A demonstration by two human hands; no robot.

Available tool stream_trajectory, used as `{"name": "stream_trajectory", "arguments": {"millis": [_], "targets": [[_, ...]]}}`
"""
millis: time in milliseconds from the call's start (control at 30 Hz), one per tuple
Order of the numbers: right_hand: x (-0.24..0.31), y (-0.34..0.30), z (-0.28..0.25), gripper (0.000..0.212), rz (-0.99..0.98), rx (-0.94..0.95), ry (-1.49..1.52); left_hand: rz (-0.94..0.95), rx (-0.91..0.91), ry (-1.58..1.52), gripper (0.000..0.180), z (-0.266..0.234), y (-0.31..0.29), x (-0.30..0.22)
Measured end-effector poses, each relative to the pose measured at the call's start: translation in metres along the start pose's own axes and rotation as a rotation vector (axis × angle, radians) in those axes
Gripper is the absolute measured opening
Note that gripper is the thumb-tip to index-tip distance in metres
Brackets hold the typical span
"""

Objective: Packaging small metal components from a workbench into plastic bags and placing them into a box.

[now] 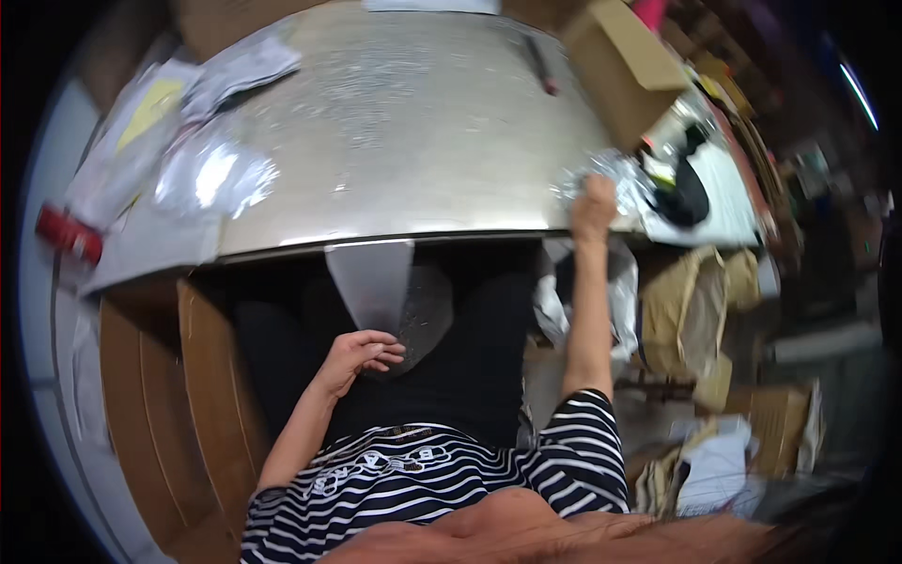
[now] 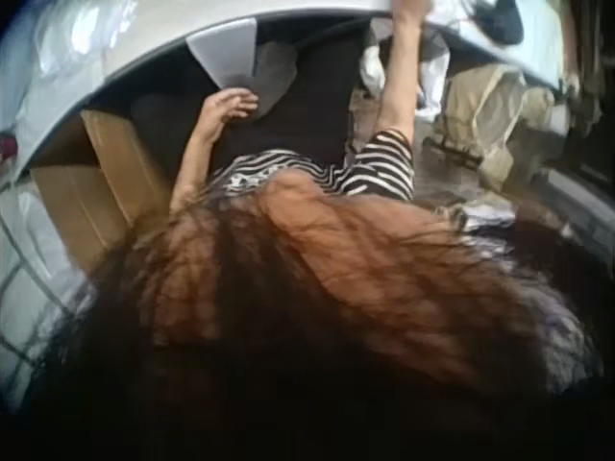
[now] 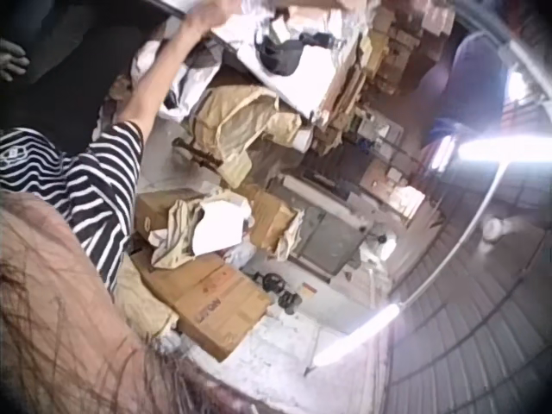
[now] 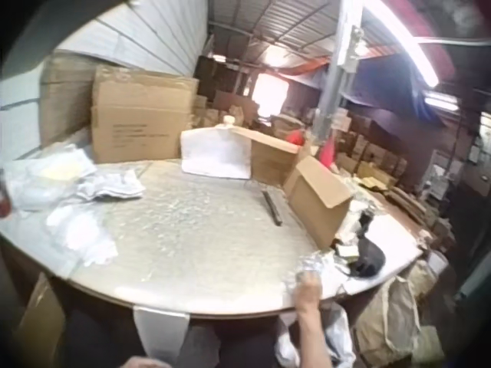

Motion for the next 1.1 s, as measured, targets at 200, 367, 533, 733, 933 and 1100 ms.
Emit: {"name": "stream_trajectory", "arguments": {"millis": [200,367,533,733,933,1100], "targets": [[-0.012,0.015,-0.012,0.022,0.064,0.075,-0.339,0.076,-0.043,0.045,0.021,-0.001,0.003,-0.017],[0.173,0.023,0.007,0.039,0.036,0.451,0.622,0.782,-0.476,0.472,0.011,-0.032,-0.026,-0.134],[0.352,0.004,0.023,0.041,-0.606,0.645,0.853,1.093,-1.122,1.235,0.029,-0.085,0.009,-0.218],[0.306,0.040,0.118,0.041,-0.495,0.611,0.450,0.921,-0.963,1.146,0.021,-0.111,0.024,-0.225],[0.283,0.014,0.100,0.045,-0.360,0.713,0.525,0.710,-1.071,1.129,0.017,-0.141,0.049,-0.242],[0.270,0.018,0.021,0.042,-0.191,0.666,0.703,0.906,-1.135,0.989,0.017,-0.146,0.027,-0.248]]}}
Point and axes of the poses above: each hand's wrist, its own y-axis towards the middle knuckle, its own z-axis out of the palm, x = y × z, the point moved 6 cm from there along y, towards the middle knuckle, and after that the axes turned 10 degrees about -x, right-handed, at the moved point
